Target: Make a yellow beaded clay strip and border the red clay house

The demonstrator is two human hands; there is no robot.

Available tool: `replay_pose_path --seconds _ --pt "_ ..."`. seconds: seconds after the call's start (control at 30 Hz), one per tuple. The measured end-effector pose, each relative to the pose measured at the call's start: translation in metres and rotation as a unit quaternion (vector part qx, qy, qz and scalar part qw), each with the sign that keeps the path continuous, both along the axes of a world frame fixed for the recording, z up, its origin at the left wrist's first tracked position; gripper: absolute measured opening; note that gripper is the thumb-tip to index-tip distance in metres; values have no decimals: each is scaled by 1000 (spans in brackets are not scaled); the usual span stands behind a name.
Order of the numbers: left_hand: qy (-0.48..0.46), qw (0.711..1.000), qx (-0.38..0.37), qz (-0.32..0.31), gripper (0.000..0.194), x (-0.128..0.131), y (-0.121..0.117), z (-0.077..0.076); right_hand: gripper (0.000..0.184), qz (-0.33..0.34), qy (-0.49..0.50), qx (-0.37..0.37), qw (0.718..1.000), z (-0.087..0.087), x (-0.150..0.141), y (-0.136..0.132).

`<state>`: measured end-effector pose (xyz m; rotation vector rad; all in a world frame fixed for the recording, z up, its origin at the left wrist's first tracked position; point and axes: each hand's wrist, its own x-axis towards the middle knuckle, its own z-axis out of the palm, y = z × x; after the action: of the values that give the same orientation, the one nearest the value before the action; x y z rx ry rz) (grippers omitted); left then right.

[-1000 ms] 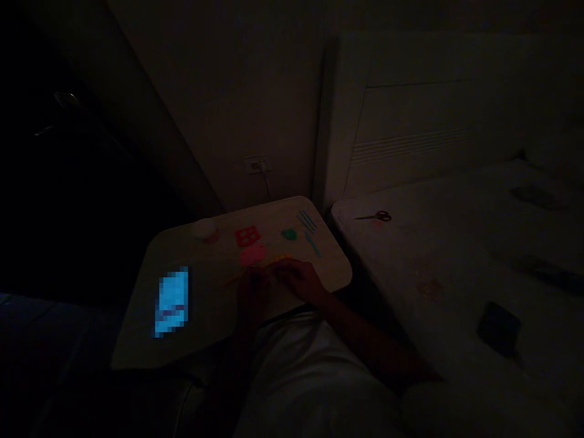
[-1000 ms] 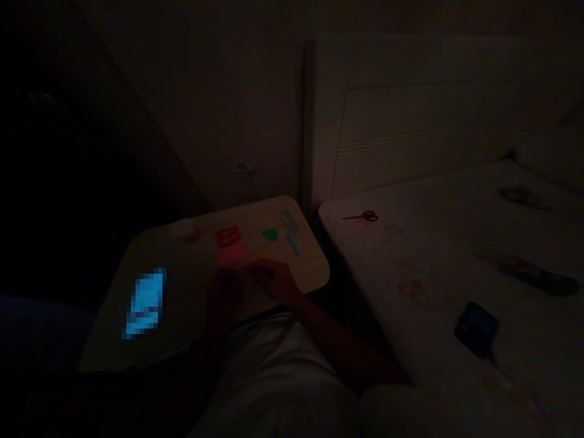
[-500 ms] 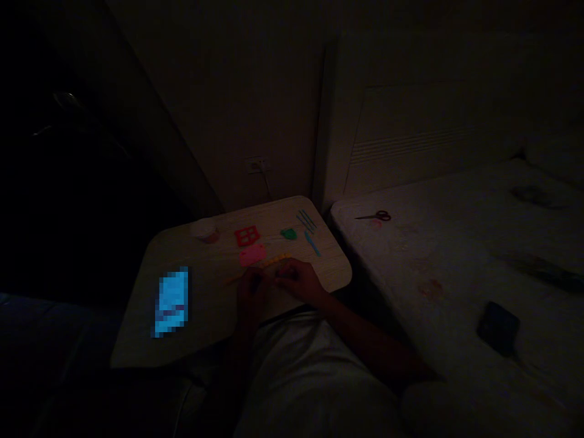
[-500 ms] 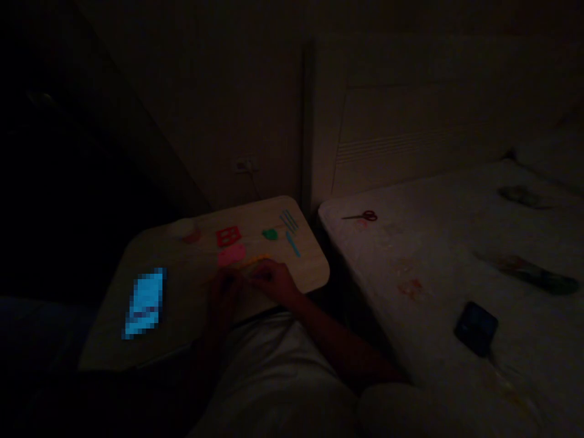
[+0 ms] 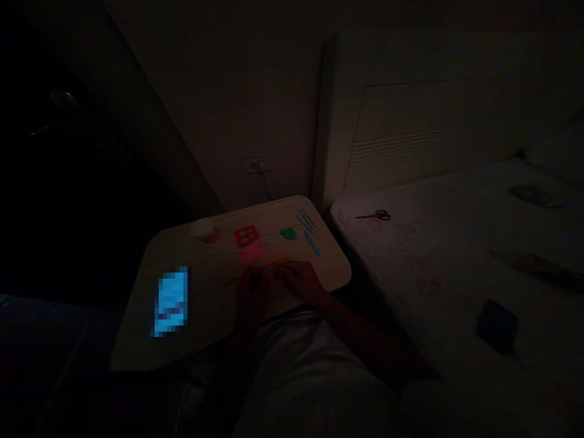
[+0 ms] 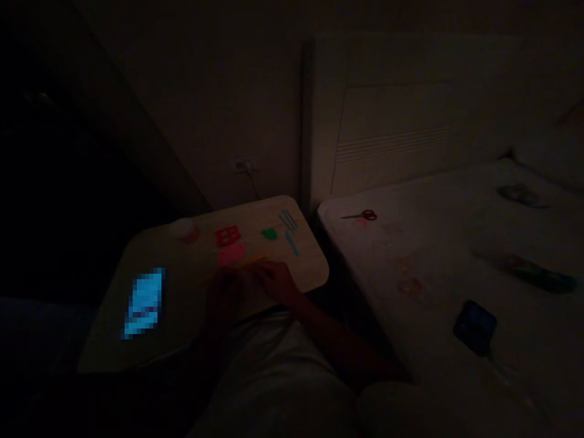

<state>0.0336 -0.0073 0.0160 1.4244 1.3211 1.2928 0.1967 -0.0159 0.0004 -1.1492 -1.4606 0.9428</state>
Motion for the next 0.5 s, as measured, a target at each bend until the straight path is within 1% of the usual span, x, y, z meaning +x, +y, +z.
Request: replay_pose_path --seconds 0.1,0.23,0.37,0.5 --pt "-6 1000 -12 -12 14 0 -1 1 28 -7 18 39 999 -2 0 2" --pt "-4 1000 -17 -14 15 -2 0 -1 24 0 21 90 996 -2 1 4" --pt "3 1000 -8 -21 14 -2 1 0 26 -3 2 101 995 -1 3 4" --pt "7 1000 -4 -13 13 -1 1 3 29 -2 -4 115 993 -4 3 6"
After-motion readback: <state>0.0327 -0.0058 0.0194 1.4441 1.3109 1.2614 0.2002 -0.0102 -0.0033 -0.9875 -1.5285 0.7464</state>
